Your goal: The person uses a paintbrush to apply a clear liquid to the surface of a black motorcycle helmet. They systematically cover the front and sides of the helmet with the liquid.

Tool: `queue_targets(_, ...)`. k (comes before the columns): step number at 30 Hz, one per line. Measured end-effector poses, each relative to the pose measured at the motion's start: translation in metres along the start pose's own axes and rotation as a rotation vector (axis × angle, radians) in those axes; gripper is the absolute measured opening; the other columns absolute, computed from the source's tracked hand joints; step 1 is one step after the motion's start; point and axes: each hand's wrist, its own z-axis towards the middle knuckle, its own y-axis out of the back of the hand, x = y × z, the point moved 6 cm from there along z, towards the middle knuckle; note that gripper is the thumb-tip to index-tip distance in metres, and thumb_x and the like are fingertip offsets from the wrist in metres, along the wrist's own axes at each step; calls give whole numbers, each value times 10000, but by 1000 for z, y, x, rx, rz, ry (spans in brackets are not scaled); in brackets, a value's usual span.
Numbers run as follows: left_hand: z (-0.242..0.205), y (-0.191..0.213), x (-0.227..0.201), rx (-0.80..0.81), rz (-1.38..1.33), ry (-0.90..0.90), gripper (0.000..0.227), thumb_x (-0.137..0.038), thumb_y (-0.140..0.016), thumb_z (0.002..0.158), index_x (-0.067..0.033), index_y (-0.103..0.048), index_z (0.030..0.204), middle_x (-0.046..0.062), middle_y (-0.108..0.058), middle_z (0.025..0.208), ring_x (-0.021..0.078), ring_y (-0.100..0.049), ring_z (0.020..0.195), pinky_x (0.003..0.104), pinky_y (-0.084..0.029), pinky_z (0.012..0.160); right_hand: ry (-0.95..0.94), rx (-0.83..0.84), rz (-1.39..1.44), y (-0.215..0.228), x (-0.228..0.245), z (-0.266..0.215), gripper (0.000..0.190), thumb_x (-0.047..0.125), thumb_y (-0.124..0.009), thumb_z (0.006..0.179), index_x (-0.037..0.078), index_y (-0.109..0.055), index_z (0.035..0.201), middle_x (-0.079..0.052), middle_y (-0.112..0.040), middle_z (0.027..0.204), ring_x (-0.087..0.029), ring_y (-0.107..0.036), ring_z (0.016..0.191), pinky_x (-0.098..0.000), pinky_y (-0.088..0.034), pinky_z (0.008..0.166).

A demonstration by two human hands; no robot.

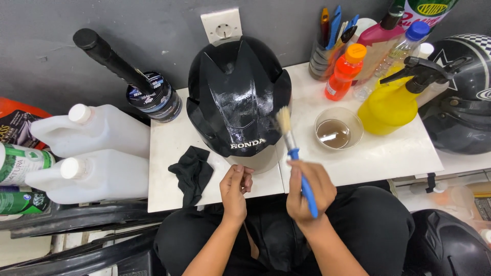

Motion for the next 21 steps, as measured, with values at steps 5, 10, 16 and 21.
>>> queue_targets(5, 2, 0, 6, -9, -26, -3, 341, -275, -533, 993, -19, -639, 793, 9, -435, 582, 122, -403, 533, 252, -313, 500, 59, 45, 35, 2, 23, -9, 236, 84, -489, 962, -5, -680, 854, -96, -660, 720, -205, -570, 517, -276, -423, 475)
queue_targets(10, 1, -4, 10, 30, 1, -7, 325, -265, -551, 989, -29, -639, 782, 6, -440, 581, 119, -406, 536, 253, -324, 505, 9, 13, 29, -4, 5, -2, 205, 24, -500, 971, -50, -680, 909, -159, -679, 772, -244, -622, 611, -289, -464, 522)
queue_targets(16, 3, -1, 20, 1, 22, 20, 324, -262, -559, 985, -21, -639, 784, 8, -412, 577, 115, -392, 540, 250, -311, 517, -33, 24, -15, 7, 17, 5, 224, 17, -485, 972, -59, -679, 888, -152, -671, 749, -240, -596, 591, -287, -445, 520)
queue_targets(21, 3, -5, 23, 23, 44, 7, 324, -279, -555, 988, -34, -642, 795, 0, -407, 561, 120, -382, 522, 252, -308, 517, -34, 39, 62, 8, 20, 7, 210, 47, -509, 952, -26, -693, 881, -113, -651, 725, -202, -567, 557, -271, -424, 508)
